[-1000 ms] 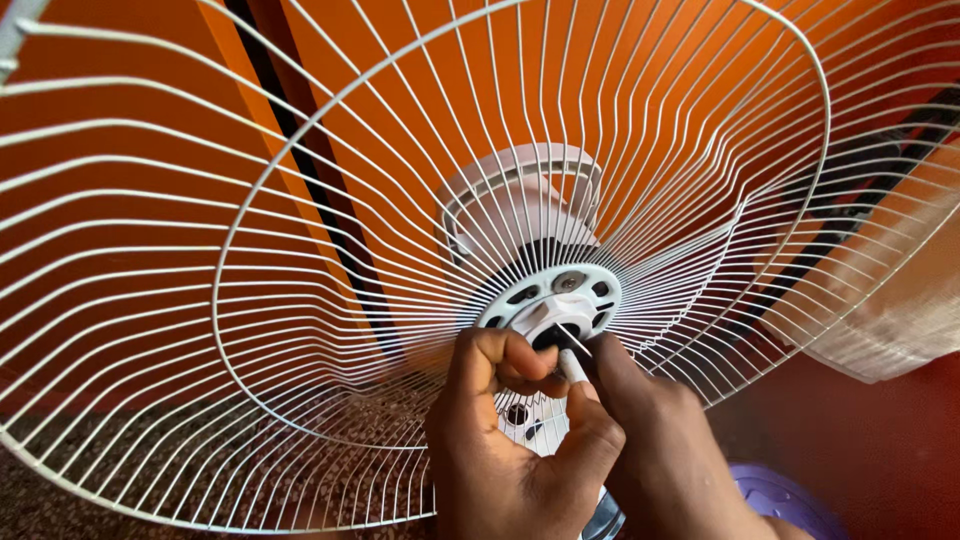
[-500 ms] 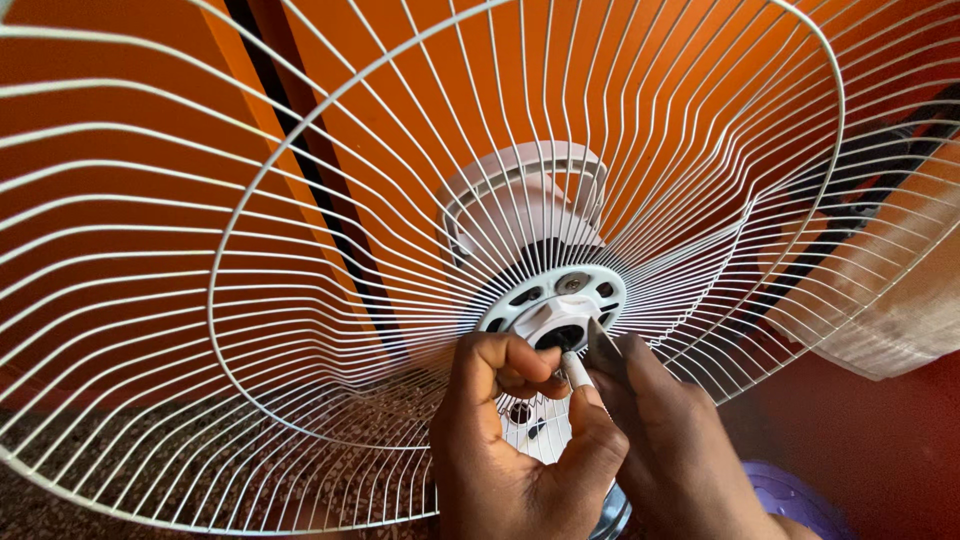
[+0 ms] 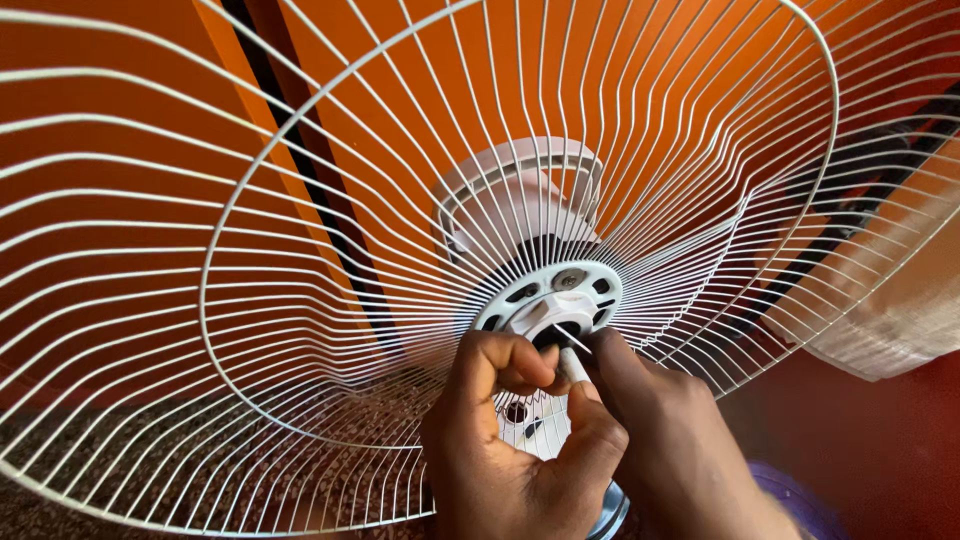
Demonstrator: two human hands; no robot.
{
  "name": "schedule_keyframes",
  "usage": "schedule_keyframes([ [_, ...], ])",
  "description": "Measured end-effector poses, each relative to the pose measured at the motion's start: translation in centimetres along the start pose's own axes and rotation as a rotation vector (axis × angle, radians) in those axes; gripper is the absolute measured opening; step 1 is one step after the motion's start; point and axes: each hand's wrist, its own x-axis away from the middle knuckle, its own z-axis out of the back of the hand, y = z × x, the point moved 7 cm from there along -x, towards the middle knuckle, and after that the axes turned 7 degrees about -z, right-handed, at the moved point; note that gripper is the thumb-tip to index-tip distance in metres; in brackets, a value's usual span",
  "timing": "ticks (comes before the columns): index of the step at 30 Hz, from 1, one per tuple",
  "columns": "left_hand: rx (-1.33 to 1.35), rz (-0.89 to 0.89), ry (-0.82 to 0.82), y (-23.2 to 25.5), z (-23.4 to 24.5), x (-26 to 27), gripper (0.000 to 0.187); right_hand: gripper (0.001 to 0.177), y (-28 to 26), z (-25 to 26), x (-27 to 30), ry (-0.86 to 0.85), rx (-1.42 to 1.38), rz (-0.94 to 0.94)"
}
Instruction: The person uses a knife to pry and adjust a small white plastic piece at the center hub of a standing electric fan. They repeatedly insert the blade into the hub and apply leverage to shift the component.
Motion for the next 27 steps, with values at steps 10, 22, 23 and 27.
schedule_keyframes([
  [10, 0.064, -0.05, -0.035, 0.3, 1.3, 1.9, 0.027, 0.016, 1.0, -4.3, 3.4, 0.15, -0.325, -0.219],
  [22, 0.001, 0.01, -0.067, 0.9, 2.1, 1.4, 0.014, 0.03, 2.6, -2.4, 5.0, -0.026, -0.964, -0.38],
  [23, -0.015, -0.063, -0.082, 1.6, 1.9, 1.1, 0.015, 0.035, 2.4, -2.1, 5.0, -0.071, -1.028, -0.318],
  [27, -0.293, -0.268, -0.201, 4.0, 2.0, 0.3, 0.023, 0.032, 2.9, -2.2, 5.6, -0.181, -1.026, -0.397],
])
